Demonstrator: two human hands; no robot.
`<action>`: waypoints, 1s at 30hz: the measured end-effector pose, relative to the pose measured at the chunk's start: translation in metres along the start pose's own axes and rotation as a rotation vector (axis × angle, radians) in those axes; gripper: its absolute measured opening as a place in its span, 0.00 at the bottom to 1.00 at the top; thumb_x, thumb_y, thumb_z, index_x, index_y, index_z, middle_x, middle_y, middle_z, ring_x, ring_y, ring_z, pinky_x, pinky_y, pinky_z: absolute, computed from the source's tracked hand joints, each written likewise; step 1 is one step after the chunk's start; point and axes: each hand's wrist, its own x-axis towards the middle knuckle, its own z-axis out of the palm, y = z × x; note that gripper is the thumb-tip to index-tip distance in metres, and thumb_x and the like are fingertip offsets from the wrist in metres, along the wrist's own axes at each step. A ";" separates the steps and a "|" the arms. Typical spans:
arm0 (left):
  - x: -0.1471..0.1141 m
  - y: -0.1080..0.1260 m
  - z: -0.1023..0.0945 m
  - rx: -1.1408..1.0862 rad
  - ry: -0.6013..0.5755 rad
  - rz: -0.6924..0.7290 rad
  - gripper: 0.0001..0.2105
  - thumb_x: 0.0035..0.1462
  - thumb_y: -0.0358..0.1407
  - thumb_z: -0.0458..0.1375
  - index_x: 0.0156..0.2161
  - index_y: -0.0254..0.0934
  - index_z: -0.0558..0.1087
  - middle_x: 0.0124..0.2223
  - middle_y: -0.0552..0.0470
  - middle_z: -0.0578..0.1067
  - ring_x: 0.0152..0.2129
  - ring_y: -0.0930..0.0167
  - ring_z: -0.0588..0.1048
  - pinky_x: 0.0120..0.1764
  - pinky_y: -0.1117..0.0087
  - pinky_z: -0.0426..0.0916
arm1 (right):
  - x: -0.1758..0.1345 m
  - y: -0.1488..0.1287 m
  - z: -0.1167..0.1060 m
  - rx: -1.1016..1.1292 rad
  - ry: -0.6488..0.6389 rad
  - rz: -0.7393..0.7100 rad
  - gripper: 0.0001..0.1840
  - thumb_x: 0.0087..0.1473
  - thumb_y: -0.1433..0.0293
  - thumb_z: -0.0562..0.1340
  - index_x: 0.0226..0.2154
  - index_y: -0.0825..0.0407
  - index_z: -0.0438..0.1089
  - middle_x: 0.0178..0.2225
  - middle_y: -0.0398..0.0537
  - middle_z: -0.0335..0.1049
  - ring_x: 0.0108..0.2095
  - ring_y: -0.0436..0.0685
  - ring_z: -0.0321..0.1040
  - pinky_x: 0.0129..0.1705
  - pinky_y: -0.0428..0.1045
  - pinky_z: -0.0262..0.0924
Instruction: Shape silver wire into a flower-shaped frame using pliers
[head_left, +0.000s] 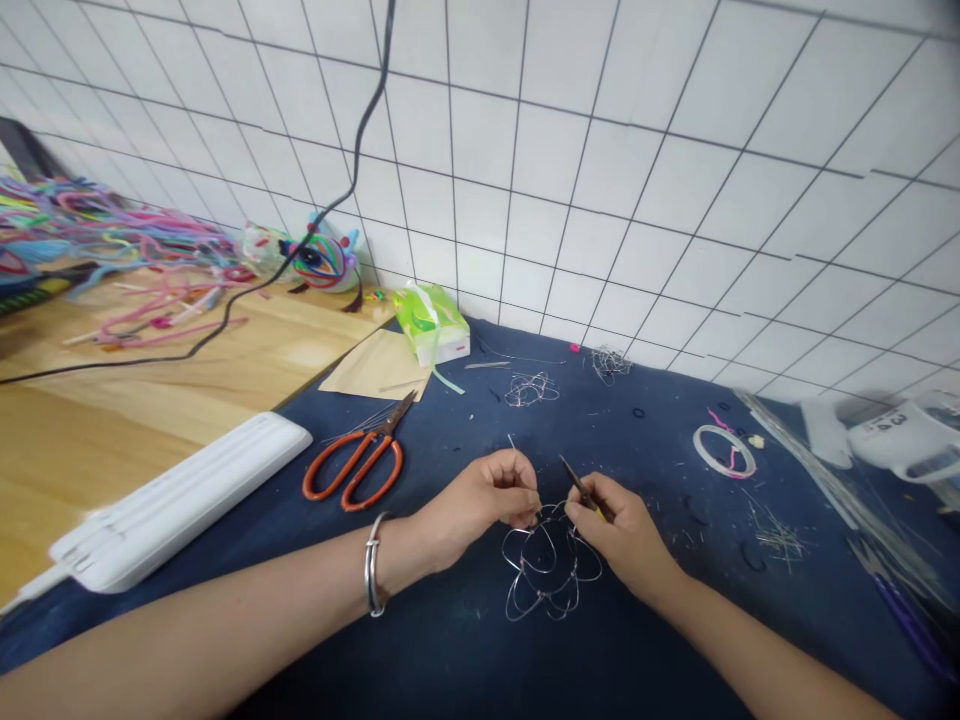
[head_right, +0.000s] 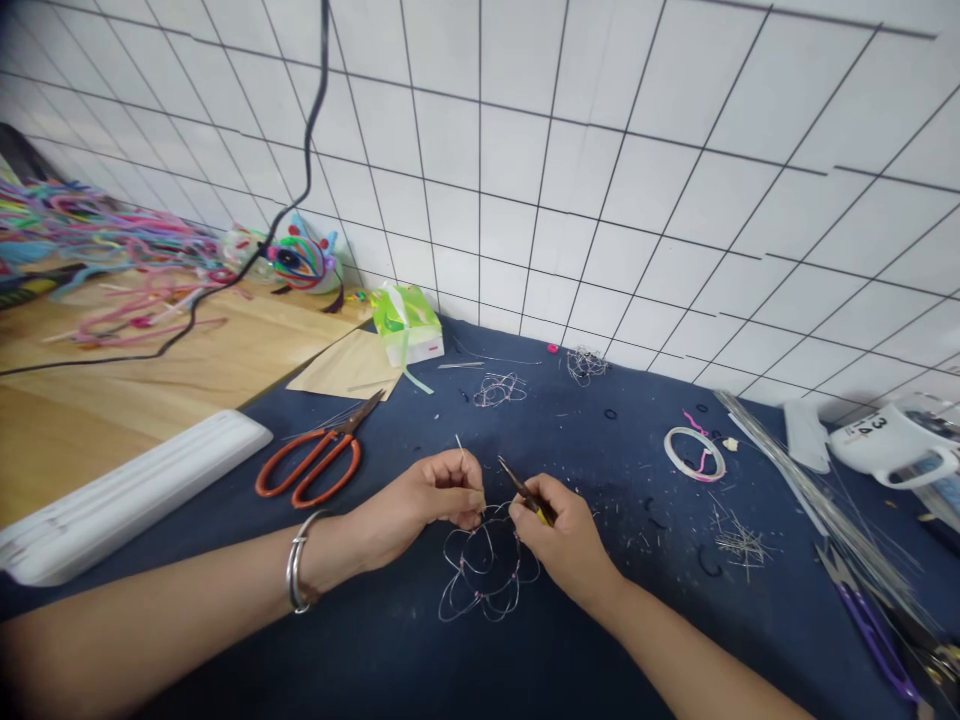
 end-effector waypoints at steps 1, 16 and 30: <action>0.000 0.000 0.000 0.005 -0.004 -0.003 0.03 0.49 0.29 0.57 0.31 0.33 0.66 0.26 0.55 0.69 0.24 0.75 0.70 0.31 0.72 0.65 | 0.000 0.000 0.000 0.001 0.003 0.000 0.03 0.51 0.71 0.56 0.26 0.52 0.62 0.21 0.36 0.58 0.22 0.46 0.55 0.26 0.42 0.51; -0.002 0.004 0.002 0.087 -0.049 -0.051 0.03 0.52 0.31 0.55 0.31 0.32 0.67 0.29 0.51 0.71 0.26 0.73 0.72 0.33 0.69 0.65 | 0.000 0.001 0.002 -0.005 0.030 -0.006 0.04 0.51 0.70 0.56 0.26 0.52 0.62 0.20 0.36 0.55 0.22 0.46 0.52 0.25 0.42 0.51; -0.006 0.004 0.003 -0.073 -0.123 -0.146 0.06 0.54 0.36 0.54 0.33 0.33 0.65 0.32 0.49 0.72 0.29 0.69 0.74 0.38 0.63 0.66 | -0.002 -0.001 0.008 -0.152 0.160 -0.018 0.05 0.52 0.68 0.55 0.28 0.51 0.62 0.23 0.39 0.59 0.24 0.48 0.57 0.28 0.44 0.53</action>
